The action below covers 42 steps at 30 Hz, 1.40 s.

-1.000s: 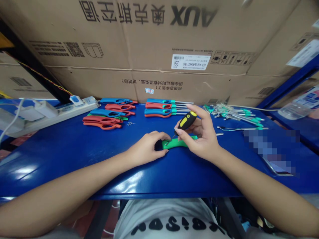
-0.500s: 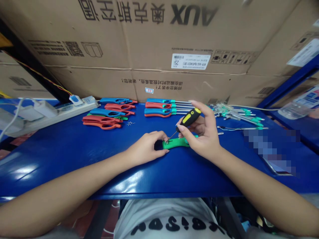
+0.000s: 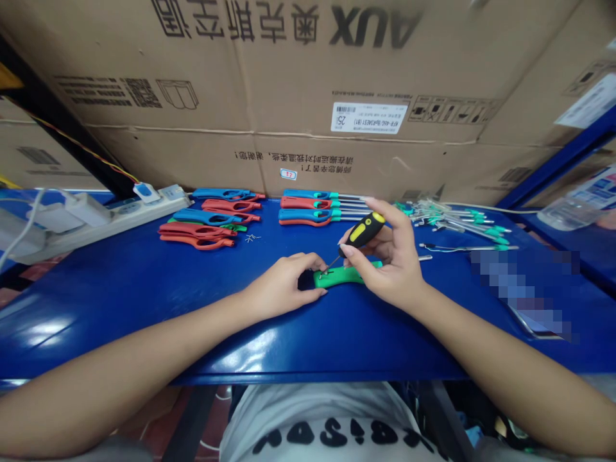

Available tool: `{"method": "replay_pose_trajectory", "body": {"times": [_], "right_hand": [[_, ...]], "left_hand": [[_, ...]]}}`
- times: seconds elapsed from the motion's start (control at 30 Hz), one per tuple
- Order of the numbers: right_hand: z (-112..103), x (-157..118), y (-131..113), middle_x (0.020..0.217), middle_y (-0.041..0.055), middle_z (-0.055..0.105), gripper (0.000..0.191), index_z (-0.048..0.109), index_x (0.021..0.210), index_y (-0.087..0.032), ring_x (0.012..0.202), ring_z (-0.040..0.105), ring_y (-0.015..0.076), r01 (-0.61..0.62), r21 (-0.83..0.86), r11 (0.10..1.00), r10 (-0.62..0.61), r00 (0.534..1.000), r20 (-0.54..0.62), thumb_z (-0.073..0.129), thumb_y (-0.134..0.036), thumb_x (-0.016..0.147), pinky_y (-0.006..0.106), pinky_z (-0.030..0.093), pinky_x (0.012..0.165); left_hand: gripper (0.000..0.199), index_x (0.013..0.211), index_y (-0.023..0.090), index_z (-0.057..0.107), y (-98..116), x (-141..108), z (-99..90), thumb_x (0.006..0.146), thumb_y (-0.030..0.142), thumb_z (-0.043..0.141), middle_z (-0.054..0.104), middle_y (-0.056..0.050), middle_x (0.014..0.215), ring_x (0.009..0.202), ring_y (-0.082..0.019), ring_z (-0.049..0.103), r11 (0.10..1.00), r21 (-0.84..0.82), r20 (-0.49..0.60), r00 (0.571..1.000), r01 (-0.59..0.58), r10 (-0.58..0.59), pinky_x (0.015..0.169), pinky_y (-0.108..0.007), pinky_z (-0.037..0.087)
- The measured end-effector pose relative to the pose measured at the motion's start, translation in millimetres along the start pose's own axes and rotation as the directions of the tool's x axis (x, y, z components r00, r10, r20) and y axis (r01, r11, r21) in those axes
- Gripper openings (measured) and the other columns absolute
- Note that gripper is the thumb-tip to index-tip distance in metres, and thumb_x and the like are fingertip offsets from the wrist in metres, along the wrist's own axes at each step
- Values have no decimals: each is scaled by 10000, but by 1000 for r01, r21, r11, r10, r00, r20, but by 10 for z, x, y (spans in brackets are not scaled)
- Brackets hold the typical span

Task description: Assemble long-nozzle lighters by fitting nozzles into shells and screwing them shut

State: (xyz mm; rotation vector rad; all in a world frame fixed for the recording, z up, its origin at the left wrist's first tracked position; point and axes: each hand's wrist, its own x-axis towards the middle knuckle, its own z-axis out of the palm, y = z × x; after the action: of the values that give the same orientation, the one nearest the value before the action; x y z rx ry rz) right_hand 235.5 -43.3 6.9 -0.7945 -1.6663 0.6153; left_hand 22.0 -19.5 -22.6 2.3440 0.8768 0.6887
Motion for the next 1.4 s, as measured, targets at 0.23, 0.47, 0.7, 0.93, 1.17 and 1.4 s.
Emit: {"method": "replay_pose_trajectory", "body": {"times": [0.23,0.47,0.7,0.93,1.17,1.4], "right_hand": [[-7,-15,42,1146,30,669,675,409,1439,-441,859,709,206,51,-48,998,-49,998,41,714,-205,885,363,640,680],[-49,6,6,1206,75,644,637,338,1487,-364,934,699,227,35,-77,996,-21,984,175,643,-257,939,380,641,700],[-94,147,-58,1138,64,651,599,312,1480,-335,811,683,192,100,-229,968,-31,958,286,592,-242,958,349,603,688],[-95,331,-192,1188,125,689,587,398,1478,-223,777,696,226,260,-608,750,-39,935,352,610,-368,951,361,564,694],[-28,412,-285,1247,106,708,445,526,1402,-217,999,715,250,317,-561,765,-120,925,359,591,-302,970,363,576,822],[-34,358,-277,1257,81,707,400,542,1413,-221,1062,700,197,340,-451,825,-212,927,311,366,-221,1054,343,569,871]], "left_hand": [[282,1078,212,617,-6,1,8,830,232,750,711,-21,1063,1013,-208,684,1000,10,-4,1000,-7,7,912,-336,536],[285,1072,208,603,-4,-1,11,830,233,751,693,-25,1040,1005,-212,670,1000,26,13,1000,9,-9,896,-336,523],[215,1014,211,609,6,4,5,844,220,741,665,-7,981,947,-198,645,1000,20,27,1000,-7,7,853,-314,501],[184,983,202,605,5,1,7,851,208,733,654,-12,972,942,-198,635,1000,12,37,999,-19,19,862,-313,491],[186,976,202,609,15,2,6,843,196,738,664,-13,971,954,-204,637,1000,10,40,999,-8,7,873,-320,493],[179,1006,211,630,6,7,13,854,205,724,673,-20,1006,986,-210,630,1000,-8,46,999,-15,15,890,-329,492]]}}
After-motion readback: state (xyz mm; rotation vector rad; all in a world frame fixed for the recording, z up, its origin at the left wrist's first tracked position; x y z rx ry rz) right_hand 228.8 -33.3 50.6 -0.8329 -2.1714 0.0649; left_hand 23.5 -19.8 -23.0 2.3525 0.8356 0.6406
